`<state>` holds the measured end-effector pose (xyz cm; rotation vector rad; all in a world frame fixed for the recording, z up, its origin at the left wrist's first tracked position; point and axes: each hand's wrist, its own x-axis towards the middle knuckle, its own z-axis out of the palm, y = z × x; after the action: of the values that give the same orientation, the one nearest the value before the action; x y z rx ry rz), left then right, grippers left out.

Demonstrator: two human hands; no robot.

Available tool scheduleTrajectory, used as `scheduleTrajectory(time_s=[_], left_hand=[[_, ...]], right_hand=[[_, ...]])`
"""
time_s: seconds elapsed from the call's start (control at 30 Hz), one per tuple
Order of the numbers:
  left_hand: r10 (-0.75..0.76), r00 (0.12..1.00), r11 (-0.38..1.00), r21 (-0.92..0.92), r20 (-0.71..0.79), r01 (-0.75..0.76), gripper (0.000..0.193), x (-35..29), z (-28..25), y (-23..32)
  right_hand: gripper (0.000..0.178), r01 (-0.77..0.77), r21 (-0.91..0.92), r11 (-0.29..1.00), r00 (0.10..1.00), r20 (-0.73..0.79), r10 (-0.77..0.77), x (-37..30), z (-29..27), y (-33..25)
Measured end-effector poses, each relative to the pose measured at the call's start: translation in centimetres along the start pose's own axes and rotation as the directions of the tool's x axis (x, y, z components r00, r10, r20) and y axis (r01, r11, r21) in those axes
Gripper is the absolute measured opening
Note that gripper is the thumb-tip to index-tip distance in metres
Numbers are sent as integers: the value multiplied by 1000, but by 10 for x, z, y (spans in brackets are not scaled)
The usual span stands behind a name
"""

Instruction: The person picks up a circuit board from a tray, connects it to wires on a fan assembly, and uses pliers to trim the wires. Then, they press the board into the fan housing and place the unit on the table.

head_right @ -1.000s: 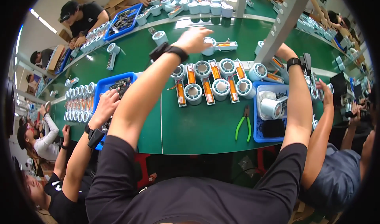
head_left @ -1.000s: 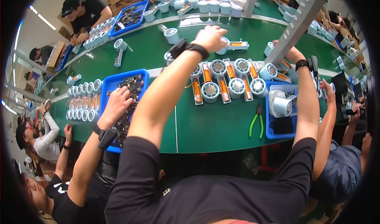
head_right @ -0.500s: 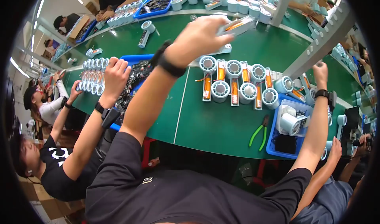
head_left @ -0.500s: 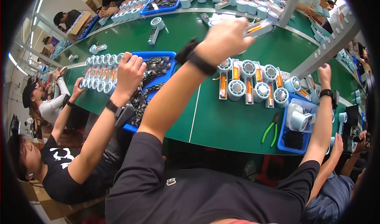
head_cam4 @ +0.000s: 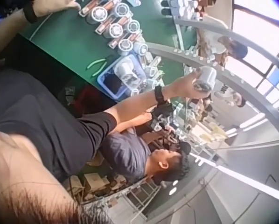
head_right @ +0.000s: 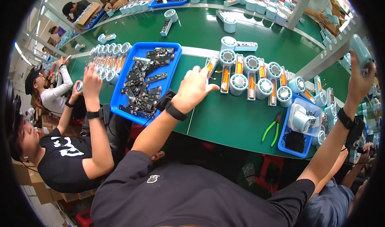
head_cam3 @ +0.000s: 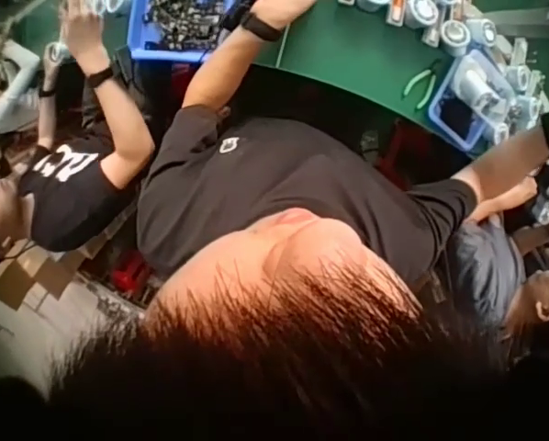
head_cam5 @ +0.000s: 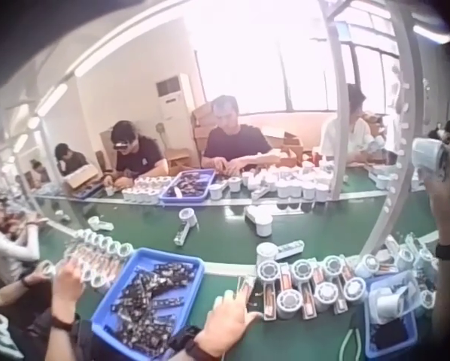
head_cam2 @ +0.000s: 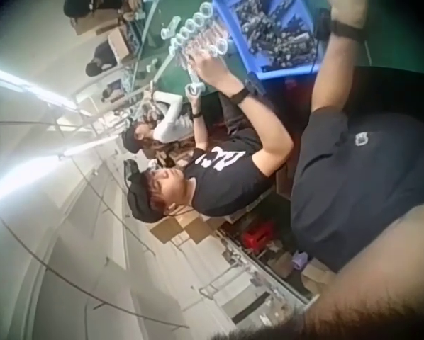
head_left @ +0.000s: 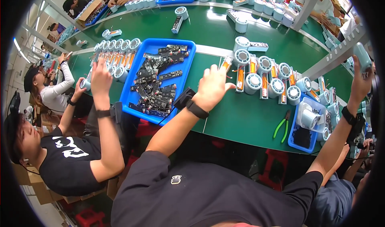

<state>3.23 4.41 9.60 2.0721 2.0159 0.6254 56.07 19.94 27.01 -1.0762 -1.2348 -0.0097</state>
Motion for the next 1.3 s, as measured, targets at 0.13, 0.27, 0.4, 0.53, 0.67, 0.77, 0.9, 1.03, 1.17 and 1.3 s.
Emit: scheduleTrajectory(time_s=[0.13,0.27,0.4,0.53,0.67,0.77,0.9,1.03,1.17,1.3], left_hand=[[143,989,960,-239,-21,-144,61,6,8,-3],[160,978,926,-324,-135,-196,57,-13,-11,-19],[194,957,948,-211,-214,-240,47,-58,-58,-47],[102,991,994,-32,-85,-105,36,-68,-94,-124],[13,986,995,100,-165,4,30,-36,-112,-191],[82,963,973,228,-257,-23,26,-12,-102,-220],[40,994,951,310,-98,-8,25,11,-92,-229],[98,963,994,68,-250,-84,21,17,-106,-214],[75,889,925,-302,-451,-232,19,-6,-110,-159],[261,901,803,-440,-346,-401,21,-14,-88,-118]], right_hand=[[57,477,-90,874,838,345,-422,-110,55,-122],[59,558,116,822,605,622,-498,-202,104,-212],[60,541,238,807,240,875,-419,-268,113,-275],[62,254,-7,967,260,964,-62,-341,133,-254],[65,304,-239,922,389,915,109,-379,149,-232],[66,375,-368,851,412,888,203,-399,154,-225],[74,329,-509,795,581,773,254,-411,160,-221],[63,182,-445,877,477,820,317,-376,149,-211],[17,169,22,985,615,779,-123,-278,190,-171],[50,147,-340,929,411,875,255,-212,285,-54]])
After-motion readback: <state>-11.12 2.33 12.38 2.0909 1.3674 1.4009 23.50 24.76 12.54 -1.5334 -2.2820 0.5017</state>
